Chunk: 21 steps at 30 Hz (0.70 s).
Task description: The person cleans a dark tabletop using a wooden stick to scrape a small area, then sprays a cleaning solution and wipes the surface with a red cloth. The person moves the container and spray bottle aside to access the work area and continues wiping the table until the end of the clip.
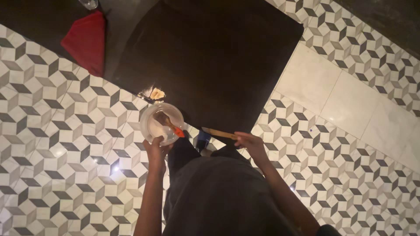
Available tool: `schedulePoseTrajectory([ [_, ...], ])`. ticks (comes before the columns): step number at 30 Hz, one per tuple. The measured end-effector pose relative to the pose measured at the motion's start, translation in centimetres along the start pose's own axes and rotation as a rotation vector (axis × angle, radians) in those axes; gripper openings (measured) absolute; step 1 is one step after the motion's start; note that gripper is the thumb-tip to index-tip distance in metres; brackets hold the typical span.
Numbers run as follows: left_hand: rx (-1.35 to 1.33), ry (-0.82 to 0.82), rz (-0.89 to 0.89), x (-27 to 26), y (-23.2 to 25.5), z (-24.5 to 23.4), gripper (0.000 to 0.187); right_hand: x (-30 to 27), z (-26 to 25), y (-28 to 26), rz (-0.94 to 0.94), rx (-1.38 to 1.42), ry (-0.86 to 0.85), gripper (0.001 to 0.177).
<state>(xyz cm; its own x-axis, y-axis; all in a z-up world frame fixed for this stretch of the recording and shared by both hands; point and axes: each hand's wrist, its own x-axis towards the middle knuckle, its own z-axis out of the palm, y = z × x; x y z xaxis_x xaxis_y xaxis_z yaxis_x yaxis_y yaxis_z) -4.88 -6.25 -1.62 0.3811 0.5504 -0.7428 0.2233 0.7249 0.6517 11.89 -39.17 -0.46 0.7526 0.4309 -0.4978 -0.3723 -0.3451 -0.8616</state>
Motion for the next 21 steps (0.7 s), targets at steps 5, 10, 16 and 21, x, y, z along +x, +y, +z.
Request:
schedulePoseTrajectory([
  [5,-0.016,-0.007,-0.002,-0.7,-0.3,0.7,0.068,0.5,0.0,-0.7,0.001,0.058,0.005,0.039],
  [10,0.011,0.001,-0.003,-0.8,-0.2,0.8,0.069,1.0,-0.3,-1.6,-0.004,-0.047,0.069,0.043],
  [16,0.034,-0.007,0.014,0.1,0.3,1.0,0.069,3.4,-1.6,-2.5,0.021,0.089,0.137,0.047],
  [21,0.006,-0.018,0.039,0.5,-0.1,1.0,0.069,4.7,-2.8,-3.6,-0.032,0.088,0.178,0.047],
])
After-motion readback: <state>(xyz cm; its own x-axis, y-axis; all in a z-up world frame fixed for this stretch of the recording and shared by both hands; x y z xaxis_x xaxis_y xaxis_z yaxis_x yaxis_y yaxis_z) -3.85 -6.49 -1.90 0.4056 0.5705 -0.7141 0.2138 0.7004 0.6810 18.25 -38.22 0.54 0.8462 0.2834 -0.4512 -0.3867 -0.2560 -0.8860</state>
